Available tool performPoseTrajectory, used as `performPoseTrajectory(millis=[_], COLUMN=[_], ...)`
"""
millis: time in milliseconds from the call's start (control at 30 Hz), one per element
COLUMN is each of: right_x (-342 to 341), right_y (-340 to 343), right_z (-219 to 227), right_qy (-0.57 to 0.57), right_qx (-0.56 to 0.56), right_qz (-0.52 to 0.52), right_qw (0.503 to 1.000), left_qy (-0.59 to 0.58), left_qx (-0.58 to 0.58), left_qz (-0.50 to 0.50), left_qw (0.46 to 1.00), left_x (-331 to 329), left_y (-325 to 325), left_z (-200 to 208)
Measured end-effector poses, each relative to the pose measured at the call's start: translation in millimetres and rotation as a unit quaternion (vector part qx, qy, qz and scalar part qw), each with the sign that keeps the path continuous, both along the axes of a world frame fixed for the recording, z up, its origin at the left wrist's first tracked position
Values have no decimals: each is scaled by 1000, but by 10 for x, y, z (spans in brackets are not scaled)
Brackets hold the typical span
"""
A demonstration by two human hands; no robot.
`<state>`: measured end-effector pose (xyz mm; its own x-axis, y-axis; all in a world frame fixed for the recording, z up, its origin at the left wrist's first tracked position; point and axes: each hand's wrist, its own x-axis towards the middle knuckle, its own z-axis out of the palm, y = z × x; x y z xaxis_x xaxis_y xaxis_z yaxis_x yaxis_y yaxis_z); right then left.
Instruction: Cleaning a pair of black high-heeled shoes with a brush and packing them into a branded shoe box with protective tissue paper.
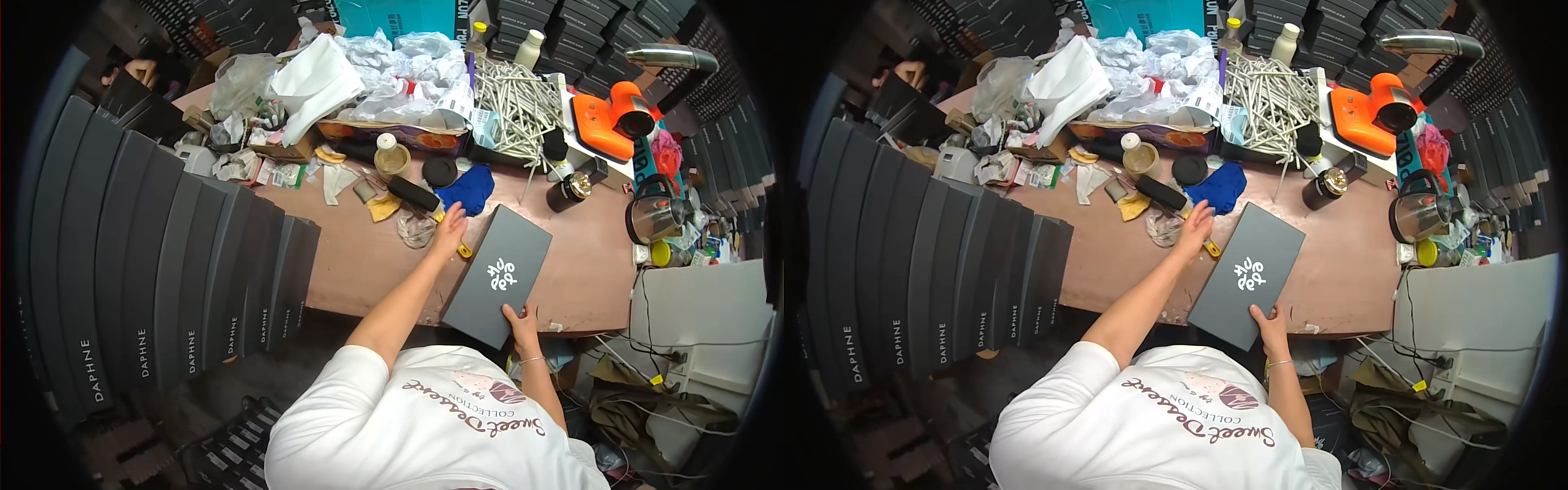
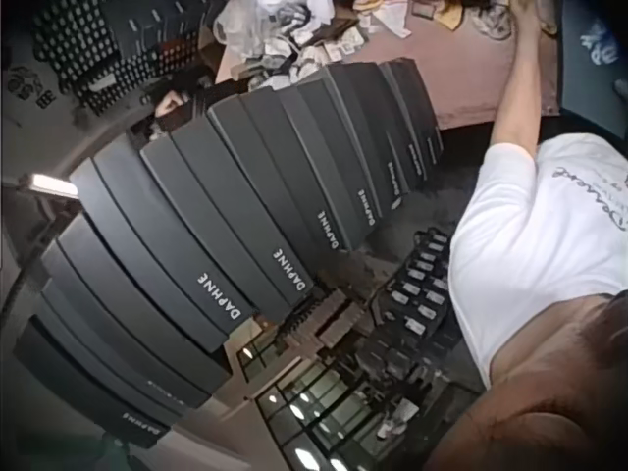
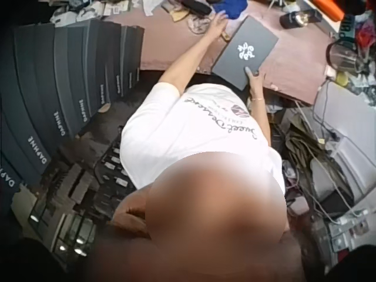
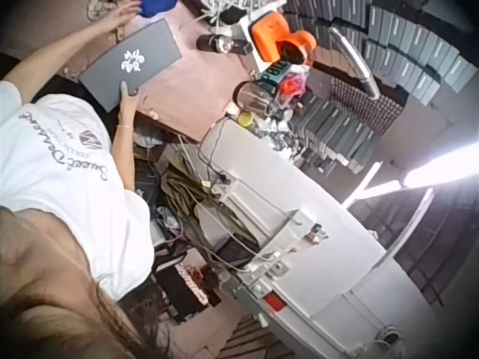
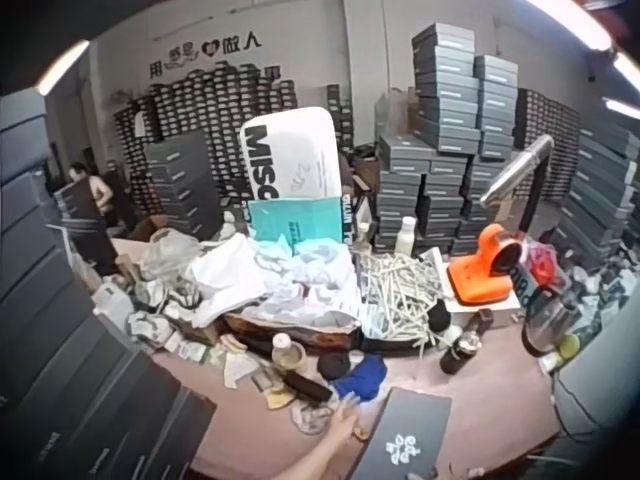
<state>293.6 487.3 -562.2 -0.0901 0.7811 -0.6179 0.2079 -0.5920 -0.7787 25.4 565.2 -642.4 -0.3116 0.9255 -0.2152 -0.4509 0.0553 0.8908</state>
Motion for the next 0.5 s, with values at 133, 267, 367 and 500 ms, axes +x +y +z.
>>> performPoseTrajectory(millis=[133, 267, 367, 500], right_x=[211, 211, 348, 457], right_y=[29, 179, 250, 32], right_z=[-239, 92, 186, 251], right_qy=[93, 171, 198, 233], right_qx=[-40, -32, -86, -55], right_qz=[-35, 11, 11, 4], right_qw=[994, 985, 976, 971], left_qy=[434, 433, 262, -14], left_qx=[-55, -234, -177, -91], left_qz=[37, 47, -19, -118], left_qw=[899, 869, 949, 989], left_x=[5, -190, -402, -382], left_y=[-517, -971, -772, -565], left_z=[286, -55, -349, 520])
